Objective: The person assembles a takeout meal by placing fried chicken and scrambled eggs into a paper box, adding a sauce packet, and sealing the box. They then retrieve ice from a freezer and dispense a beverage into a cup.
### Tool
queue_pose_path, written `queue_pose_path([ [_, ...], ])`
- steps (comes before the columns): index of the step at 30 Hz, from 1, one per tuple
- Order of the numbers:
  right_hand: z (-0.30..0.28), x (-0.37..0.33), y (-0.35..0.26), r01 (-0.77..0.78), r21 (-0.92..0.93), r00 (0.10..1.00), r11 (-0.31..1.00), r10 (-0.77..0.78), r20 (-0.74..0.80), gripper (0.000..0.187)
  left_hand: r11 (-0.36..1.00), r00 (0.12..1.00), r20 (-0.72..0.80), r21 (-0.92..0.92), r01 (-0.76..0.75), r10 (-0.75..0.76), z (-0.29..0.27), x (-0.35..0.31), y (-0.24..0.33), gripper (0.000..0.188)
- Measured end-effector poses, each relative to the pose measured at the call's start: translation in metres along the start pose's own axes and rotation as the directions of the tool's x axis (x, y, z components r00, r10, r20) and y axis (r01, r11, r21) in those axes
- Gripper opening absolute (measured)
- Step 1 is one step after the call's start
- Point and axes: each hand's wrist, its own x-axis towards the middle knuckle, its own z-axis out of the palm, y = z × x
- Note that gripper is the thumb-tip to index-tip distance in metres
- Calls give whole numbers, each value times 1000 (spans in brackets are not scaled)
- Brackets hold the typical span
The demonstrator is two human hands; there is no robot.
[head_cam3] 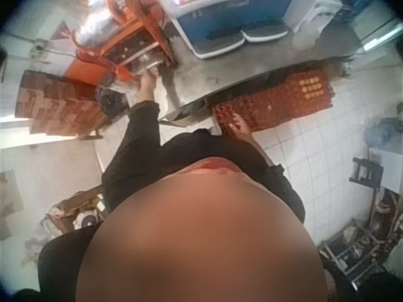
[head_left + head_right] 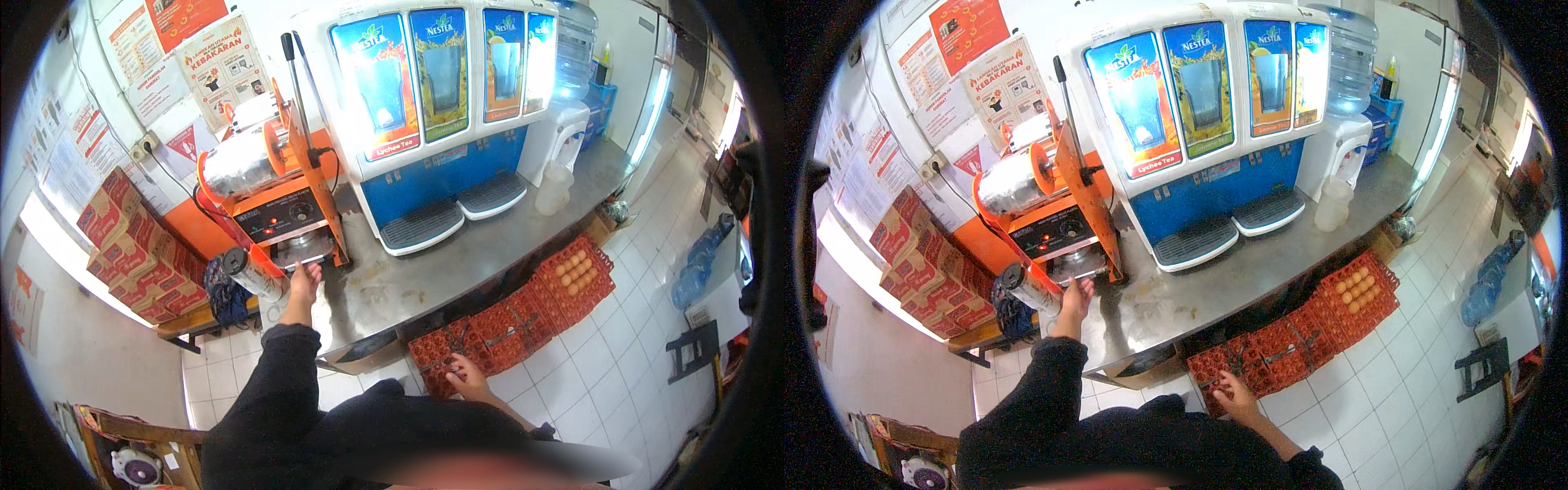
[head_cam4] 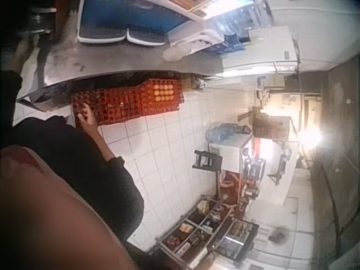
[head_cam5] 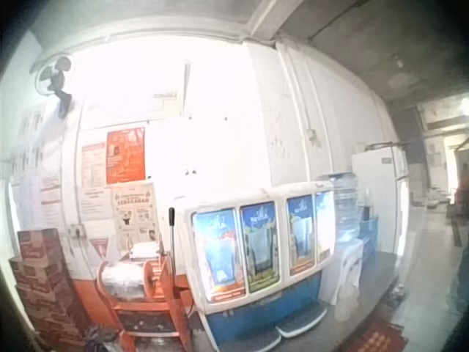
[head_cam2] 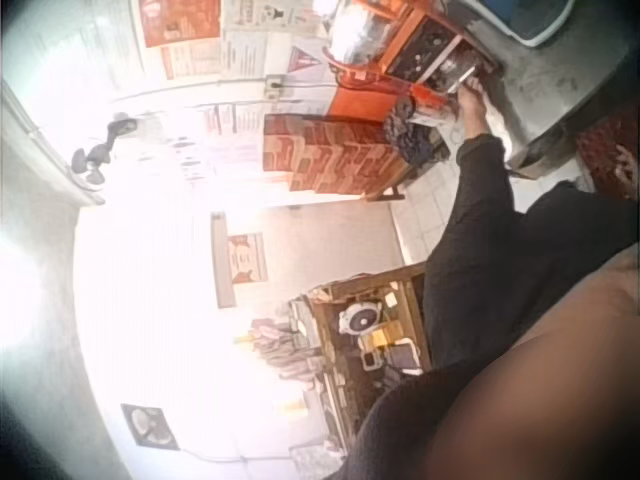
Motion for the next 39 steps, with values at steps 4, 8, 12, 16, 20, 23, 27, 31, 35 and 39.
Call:
queue_pose_path([
  [4,-5,-11,25,-75,86,988,993,86,-128,62,996,997,-70,93,14,-7,6,32,7,52],
  [8,12,-3,26,-89,138,946,986,127,-299,59,989,1000,10,147,7,-8,4,50,13,52],
  [12,35,15,13,-99,112,947,989,128,-294,54,967,1000,-29,255,8,-1,9,22,28,45],
  [16,48,38,11,-92,104,952,990,118,-284,52,265,744,309,798,-542,592,38,-56,78,26],
  [20,61,57,28,7,147,933,989,46,-356,47,-691,-117,716,599,-405,689,85,-108,196,89],
  [23,75,68,43,103,252,938,962,-10,-346,46,-823,-86,820,568,2,565,129,-114,265,108],
  [27,94,72,57,66,252,918,965,41,-395,46,-878,329,828,478,8,454,167,-105,316,109],
  [31,107,58,64,3,309,907,951,128,-402,43,-800,486,821,494,-342,299,174,-87,348,101],
  [35,118,38,68,-57,314,868,948,202,-453,38,-726,548,816,489,-483,185,171,-51,381,103],
  [39,126,25,72,-103,402,857,910,286,-428,32,-236,772,629,739,-632,-96,178,-15,416,103],
])
